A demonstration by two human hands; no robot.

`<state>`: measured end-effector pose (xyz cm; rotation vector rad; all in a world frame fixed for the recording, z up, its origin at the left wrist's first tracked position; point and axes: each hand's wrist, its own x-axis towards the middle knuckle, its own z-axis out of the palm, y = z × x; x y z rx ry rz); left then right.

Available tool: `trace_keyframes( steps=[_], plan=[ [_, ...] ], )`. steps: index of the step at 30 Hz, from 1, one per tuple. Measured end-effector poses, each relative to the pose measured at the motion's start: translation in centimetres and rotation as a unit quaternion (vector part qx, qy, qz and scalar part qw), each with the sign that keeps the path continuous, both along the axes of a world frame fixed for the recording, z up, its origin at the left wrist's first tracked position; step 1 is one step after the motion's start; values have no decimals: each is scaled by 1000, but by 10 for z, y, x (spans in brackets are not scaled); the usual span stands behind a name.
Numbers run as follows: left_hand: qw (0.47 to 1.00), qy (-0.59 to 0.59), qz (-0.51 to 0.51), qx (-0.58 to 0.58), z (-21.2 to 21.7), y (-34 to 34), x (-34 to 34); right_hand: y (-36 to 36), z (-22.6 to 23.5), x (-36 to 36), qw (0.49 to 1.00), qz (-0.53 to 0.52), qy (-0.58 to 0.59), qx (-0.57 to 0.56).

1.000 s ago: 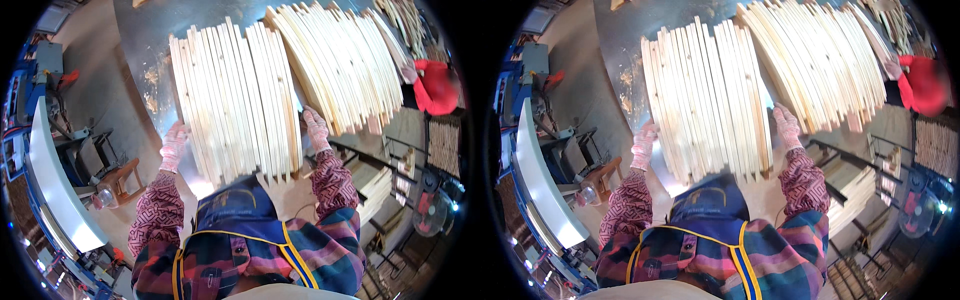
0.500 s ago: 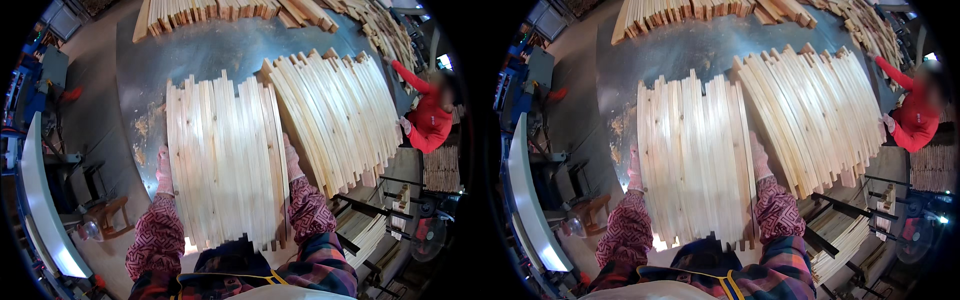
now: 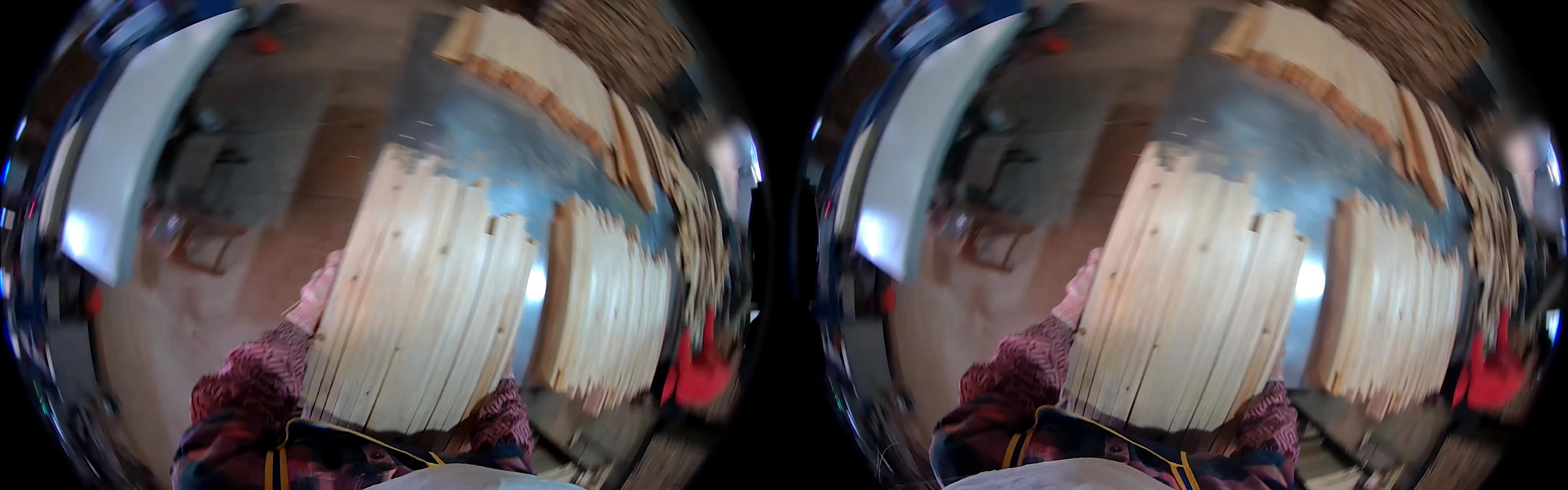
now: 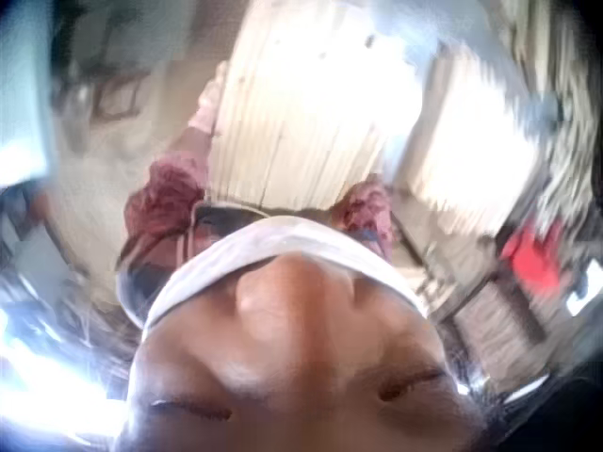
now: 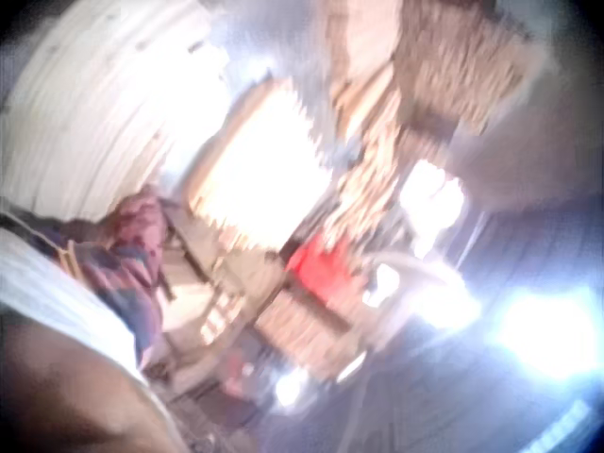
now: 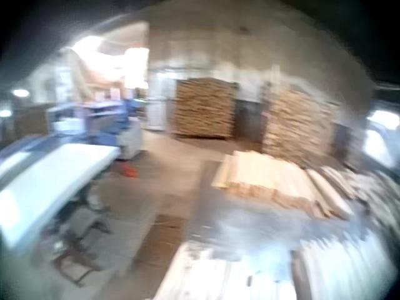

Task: The person applies a dark liquid to a chain mechanism on a large industrial machine using a brush and a small container. After finishing the lubrication, the person walks to a table and stacks several bundles of thin wooden slats onto a conveyor belt.

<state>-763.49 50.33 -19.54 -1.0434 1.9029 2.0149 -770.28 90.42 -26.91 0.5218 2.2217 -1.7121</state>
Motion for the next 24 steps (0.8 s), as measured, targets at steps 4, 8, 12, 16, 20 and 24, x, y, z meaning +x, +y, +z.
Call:
trace_keyframes(
  steps=[4, 8, 12, 16, 20, 24],
  plan=[
    [959, 234, 81, 139, -4, -44, 63, -29, 10, 3, 998, 34, 34, -40],
    [947, 293, 117, 65, 30, -20, 108, -45, 24, -19, 986, 120, 76, -91],
    [930, 309, 185, 72, 53, 15, 109, -64, 30, -84, 966, 194, 103, -135],
    [908, 361, 197, 84, 36, 17, 92, -70, 22, -146, 948, 224, 94, -207],
    [887, 379, 259, 57, 33, 44, 59, -77, 25, -193, 922, 265, 80, -269],
    [871, 407, 273, 47, 35, 50, 38, -84, 33, -230, 905, 295, 66, -298]
  ],
)
